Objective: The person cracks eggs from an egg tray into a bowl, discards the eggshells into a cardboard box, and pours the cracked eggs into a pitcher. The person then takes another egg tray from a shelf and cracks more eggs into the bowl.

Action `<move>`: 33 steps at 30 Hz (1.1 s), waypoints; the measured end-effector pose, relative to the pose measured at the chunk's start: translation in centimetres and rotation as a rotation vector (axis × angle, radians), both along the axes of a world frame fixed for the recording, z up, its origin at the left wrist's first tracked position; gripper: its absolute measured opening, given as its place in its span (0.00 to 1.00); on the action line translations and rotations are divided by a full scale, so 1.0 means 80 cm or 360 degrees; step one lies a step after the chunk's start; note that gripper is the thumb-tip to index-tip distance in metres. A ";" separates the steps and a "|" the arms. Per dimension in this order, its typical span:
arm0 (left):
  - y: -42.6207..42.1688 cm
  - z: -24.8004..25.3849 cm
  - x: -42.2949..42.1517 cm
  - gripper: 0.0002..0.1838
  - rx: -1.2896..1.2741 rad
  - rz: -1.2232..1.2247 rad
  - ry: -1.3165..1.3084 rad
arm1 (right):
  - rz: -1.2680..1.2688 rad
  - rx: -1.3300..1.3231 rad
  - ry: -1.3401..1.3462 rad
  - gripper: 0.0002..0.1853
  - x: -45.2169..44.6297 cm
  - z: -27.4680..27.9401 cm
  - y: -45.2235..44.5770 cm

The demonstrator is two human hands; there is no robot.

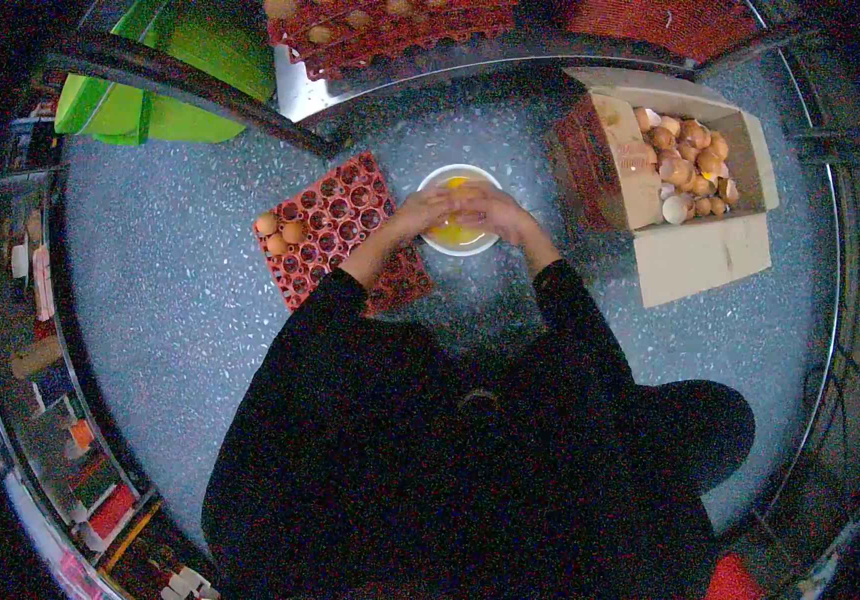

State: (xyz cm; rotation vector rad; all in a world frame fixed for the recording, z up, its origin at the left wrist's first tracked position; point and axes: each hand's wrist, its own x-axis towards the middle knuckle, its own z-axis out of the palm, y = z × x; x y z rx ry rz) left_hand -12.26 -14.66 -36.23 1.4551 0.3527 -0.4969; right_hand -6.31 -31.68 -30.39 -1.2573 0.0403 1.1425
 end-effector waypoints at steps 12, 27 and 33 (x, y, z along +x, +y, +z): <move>0.005 -0.012 0.005 0.18 0.0531 -0.0119 -0.0210 | 0.0425 -0.0621 -0.1525 0.26 0.006 -0.012 0.000; 0.002 0.041 0.004 0.20 0.1037 -0.0383 -0.0173 | 0.0597 -0.0660 -0.1741 0.21 0.000 -0.025 0.012; 0.003 0.030 -0.004 0.21 0.0870 -0.0228 -0.0190 | 0.0748 -0.0768 -0.1743 0.22 -0.005 0.008 0.017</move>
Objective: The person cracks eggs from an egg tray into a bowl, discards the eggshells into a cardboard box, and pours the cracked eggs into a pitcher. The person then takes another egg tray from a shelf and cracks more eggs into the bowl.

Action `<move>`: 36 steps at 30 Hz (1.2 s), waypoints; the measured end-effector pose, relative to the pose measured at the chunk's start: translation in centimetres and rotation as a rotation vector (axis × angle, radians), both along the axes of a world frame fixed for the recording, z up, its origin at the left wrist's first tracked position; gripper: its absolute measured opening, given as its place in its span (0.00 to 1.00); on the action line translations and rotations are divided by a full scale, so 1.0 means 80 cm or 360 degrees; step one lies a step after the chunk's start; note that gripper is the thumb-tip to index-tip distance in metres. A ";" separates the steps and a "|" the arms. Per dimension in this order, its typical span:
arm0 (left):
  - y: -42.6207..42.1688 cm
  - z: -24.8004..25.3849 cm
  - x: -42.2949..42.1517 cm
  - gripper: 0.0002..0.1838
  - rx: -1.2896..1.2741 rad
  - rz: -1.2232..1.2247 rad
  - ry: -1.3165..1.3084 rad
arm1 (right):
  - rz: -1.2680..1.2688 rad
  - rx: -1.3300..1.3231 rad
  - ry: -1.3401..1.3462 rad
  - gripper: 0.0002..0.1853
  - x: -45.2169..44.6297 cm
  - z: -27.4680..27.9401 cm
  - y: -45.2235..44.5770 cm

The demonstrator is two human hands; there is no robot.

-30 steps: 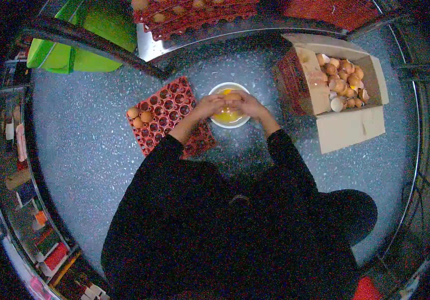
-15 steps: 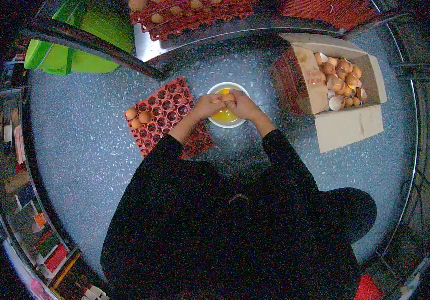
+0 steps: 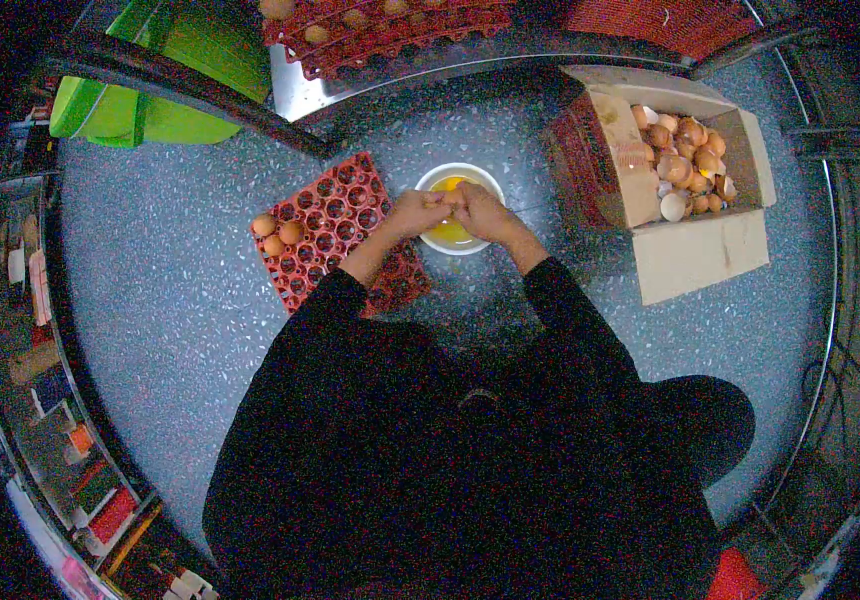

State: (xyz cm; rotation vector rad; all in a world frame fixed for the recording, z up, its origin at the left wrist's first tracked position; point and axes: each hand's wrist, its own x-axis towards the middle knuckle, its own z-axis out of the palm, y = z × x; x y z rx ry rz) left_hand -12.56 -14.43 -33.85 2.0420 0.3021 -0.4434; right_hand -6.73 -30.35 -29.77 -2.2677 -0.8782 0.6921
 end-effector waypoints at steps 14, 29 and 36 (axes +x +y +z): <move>0.012 0.013 -0.005 0.20 0.0191 -0.0261 -0.0153 | 0.0104 0.0169 -0.0079 0.25 0.002 -0.017 -0.017; -0.012 0.059 -0.013 0.16 0.1276 -0.0704 -0.0855 | -0.0024 0.0082 -0.0290 0.19 -0.021 0.018 -0.017; -0.019 0.148 0.031 0.24 0.0541 -0.0368 -0.0690 | -0.0247 0.0589 -0.0214 0.20 0.028 0.103 -0.041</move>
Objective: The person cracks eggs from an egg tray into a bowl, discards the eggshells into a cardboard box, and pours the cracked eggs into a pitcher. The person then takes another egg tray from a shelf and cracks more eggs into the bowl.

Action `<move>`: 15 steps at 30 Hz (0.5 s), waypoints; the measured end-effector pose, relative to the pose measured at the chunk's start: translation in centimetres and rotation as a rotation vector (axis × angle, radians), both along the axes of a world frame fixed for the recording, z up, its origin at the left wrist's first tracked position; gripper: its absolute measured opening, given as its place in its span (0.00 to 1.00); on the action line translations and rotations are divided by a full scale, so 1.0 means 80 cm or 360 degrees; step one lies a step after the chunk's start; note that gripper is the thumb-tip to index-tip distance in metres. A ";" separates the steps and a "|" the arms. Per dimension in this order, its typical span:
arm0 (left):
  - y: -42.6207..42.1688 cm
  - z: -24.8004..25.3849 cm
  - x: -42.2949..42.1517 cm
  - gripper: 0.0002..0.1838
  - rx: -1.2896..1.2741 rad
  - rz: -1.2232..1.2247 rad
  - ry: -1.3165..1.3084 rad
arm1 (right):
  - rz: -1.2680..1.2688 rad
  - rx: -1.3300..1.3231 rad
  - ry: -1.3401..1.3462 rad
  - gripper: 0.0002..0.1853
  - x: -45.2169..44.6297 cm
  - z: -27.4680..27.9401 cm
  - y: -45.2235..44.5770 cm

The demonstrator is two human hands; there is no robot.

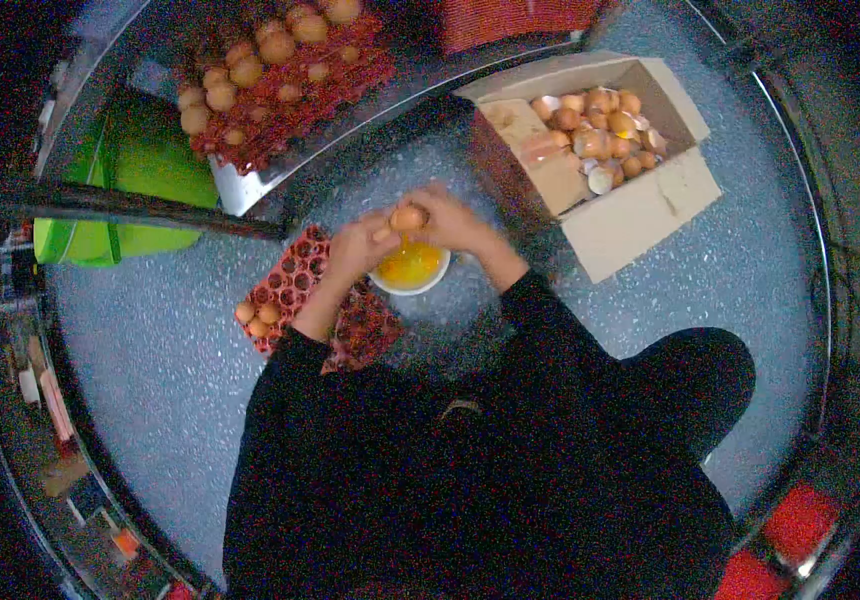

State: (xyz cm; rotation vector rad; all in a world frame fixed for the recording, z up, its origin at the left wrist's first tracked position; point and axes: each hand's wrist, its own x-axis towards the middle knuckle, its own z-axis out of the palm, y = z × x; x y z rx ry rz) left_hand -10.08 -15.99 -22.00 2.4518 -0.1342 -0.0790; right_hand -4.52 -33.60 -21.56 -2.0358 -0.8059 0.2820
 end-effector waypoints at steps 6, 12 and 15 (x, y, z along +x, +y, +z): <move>-0.111 0.095 0.126 0.27 -0.0378 -0.0430 -0.0501 | -0.0419 0.0156 0.0138 0.23 0.069 0.117 -0.124; -0.238 0.115 0.192 0.15 -0.1065 -0.0662 -0.0409 | -0.1067 0.0248 -0.0092 0.24 0.140 0.124 -0.274; -0.219 0.125 0.155 0.14 -0.1165 -0.0477 -0.0382 | -0.0966 -0.0262 -0.0180 0.26 0.153 0.121 -0.293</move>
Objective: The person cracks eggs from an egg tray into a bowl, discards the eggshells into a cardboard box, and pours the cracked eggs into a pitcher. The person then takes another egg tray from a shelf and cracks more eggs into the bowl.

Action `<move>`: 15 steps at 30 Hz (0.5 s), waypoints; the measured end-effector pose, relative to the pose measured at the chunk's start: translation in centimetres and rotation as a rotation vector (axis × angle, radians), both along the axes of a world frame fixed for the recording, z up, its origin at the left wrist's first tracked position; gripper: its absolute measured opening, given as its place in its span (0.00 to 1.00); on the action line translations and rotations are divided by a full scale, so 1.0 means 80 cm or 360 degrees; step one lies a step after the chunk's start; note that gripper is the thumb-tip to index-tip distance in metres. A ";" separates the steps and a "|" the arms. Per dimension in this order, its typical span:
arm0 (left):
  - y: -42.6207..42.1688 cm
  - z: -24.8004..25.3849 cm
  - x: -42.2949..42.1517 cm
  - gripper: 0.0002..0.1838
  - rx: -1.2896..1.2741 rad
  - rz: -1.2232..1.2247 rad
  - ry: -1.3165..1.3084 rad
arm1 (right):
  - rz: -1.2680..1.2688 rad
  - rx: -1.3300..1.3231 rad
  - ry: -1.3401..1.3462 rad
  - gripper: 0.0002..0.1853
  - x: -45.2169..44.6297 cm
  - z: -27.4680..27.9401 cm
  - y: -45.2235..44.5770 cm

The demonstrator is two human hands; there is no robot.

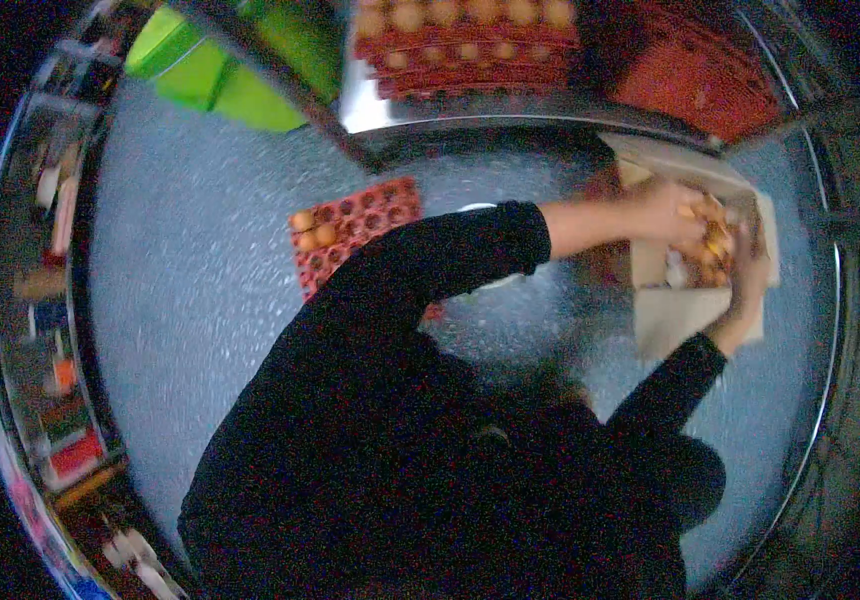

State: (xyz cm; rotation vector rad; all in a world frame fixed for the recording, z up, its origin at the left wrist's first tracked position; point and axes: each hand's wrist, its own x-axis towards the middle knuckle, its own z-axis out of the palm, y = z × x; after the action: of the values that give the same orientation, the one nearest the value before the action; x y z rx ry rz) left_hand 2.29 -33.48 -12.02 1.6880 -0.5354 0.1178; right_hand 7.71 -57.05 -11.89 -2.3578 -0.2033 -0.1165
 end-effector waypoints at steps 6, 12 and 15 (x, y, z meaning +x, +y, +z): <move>0.093 -0.020 -0.079 0.23 -0.0745 0.0425 0.0706 | 0.0289 0.1201 0.1151 0.23 -0.134 0.017 0.240; 0.166 -0.188 -0.129 0.50 -0.0460 0.0520 0.1216 | 0.0574 0.1571 0.1454 0.24 -0.183 -0.126 0.346; 0.238 -0.143 -0.202 0.48 0.0648 0.0516 0.1297 | 0.0293 0.1523 0.1832 0.20 -0.222 -0.123 0.364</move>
State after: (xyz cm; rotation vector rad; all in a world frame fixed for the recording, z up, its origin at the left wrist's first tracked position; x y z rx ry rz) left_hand -13.90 -14.47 -23.47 2.0167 0.3512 -0.4617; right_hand -10.02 -27.93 -21.75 -1.1615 0.1803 0.9843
